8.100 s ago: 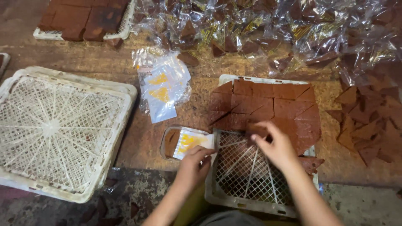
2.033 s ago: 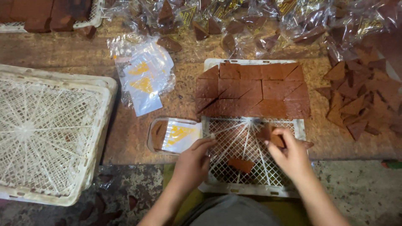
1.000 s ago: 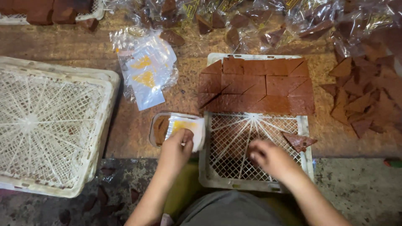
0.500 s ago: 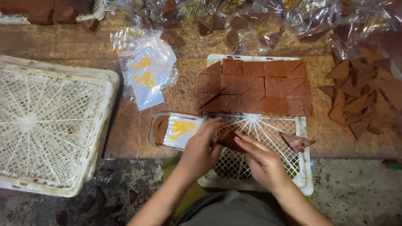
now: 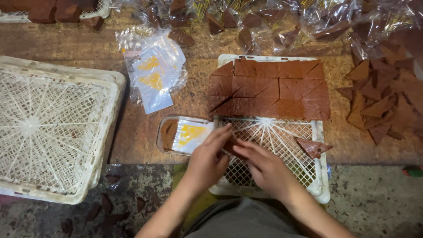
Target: Packing triangular food pieces from a drying tray into a small plastic container
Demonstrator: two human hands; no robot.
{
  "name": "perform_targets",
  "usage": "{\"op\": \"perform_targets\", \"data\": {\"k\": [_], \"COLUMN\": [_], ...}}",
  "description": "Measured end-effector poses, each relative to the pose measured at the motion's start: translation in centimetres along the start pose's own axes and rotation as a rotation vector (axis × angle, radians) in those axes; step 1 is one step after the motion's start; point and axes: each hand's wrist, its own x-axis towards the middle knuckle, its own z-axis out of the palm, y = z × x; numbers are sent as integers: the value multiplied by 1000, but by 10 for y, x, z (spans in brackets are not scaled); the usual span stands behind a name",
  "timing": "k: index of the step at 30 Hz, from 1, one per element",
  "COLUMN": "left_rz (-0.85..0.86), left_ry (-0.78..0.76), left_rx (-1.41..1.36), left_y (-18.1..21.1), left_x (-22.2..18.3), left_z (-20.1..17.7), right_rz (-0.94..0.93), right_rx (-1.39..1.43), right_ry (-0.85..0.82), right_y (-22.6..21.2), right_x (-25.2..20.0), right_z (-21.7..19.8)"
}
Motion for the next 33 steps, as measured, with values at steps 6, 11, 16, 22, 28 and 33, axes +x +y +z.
{"op": "perform_targets", "data": {"k": [6, 11, 16, 22, 28, 33], "left_rz": [304, 81, -80, -521, -433, -460], "left_ry": [-139, -130, 250, -322, -195, -124], "left_rx": [-7, -243, 130, 398, 262, 323], "left_y": [20, -19, -80, -119, -79, -108], "left_x": [-9, 0, -8, -13, -12, -21], "left_z": [20, -1, -11, 0, -12, -3], "right_rz": [625, 596, 218, 574, 302, 510], "right_rx": [-165, -339, -269, -131, -48, -145], "right_ry": [-33, 39, 287, -372, -388, -411], "right_y": [3, 3, 54, -12, 36, 54], "right_x": [13, 6, -8, 31, 52, 55], "right_z": [-8, -50, -70, -8, 48, -2]}}
